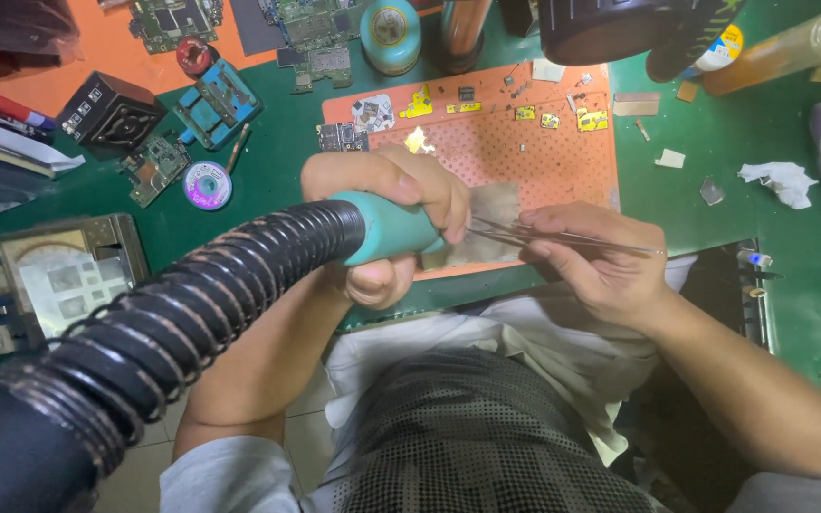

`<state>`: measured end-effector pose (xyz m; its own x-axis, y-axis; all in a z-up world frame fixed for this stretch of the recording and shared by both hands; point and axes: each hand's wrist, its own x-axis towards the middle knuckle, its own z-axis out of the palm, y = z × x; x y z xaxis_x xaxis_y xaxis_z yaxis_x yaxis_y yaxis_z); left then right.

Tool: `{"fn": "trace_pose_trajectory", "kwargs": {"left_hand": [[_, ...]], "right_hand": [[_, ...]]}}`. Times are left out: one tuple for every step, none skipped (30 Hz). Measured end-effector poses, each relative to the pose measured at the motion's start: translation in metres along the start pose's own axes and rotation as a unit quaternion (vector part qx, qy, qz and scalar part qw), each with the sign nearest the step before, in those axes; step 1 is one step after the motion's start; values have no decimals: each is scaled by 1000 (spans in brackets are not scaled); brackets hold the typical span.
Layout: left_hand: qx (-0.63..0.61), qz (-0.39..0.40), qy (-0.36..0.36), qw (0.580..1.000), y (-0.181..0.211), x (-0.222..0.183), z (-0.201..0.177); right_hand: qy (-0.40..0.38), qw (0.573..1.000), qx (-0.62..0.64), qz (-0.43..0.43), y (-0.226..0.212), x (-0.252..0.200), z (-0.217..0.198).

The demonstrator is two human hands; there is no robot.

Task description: Soldering and desoldering electronic components on a circuit board using a heat gun and tweezers

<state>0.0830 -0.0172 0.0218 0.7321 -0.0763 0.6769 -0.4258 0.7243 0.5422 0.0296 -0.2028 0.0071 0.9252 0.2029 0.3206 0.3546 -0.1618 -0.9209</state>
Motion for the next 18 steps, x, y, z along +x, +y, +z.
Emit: {"fn": "trace_pose_trajectory", "kwargs": {"left_hand": [[18, 18, 17, 1000, -1, 0, 2], [17, 18, 17, 1000, 0, 1, 3], [27, 20, 13, 999, 1, 2, 4], [37, 22, 10, 999, 2, 3, 5], [37, 21, 10, 999, 1, 2, 6], [36, 19, 15, 999, 0, 1, 6], [36, 17, 19, 999, 0, 0, 7], [37, 17, 19, 999, -1, -1, 6], [19, 11, 16, 1000, -2, -3, 5], [2, 5, 13, 1000, -4, -4, 4], [2, 4, 13, 1000, -2, -3, 4], [-12, -19, 2, 1000, 0, -3, 3], [-25, -41, -8, 999, 3, -2, 2], [-25, -41, -8, 999, 2, -2, 0], [-34, -45, -19, 998, 2, -2, -3], [-43, -49, -30, 997, 1, -3, -5], [-43, -50, -30, 997, 2, 0, -6], [-43, -57, -45, 996, 3, 2, -8]], "right_hand": [[-1, 1000, 7, -1, 1, 0, 0], [-1, 1000, 7, -1, 2, 0, -1], [-2, 1000, 0, -2, 3, 0, -2], [-4, 1000, -8, -3, 4, -1, -3], [-3, 1000, -8, -2, 5, -1, -4], [-3, 1000, -4, 2, 6, -1, -5], [-3, 1000, 1, 5, 6, 0, -5], [-3, 1000, 2, 4, 6, 0, -5], [-3, 1000, -4, 3, 7, -1, -5], [-3, 1000, -10, 1, 7, -1, -5], [-3, 1000, -10, 1, 6, 0, -5], [-2, 1000, -10, 3, 5, 0, -5], [-1, 1000, -10, 3, 4, 1, -5], [-1, 1000, -10, 3, 4, 1, -6], [-2, 1000, -16, -2, 4, 2, -6], [-4, 1000, -21, -8, 5, 2, -7], [-4, 1000, -21, -8, 5, 2, -7], [-9, 999, -30, -18, 5, 2, -7]]}}
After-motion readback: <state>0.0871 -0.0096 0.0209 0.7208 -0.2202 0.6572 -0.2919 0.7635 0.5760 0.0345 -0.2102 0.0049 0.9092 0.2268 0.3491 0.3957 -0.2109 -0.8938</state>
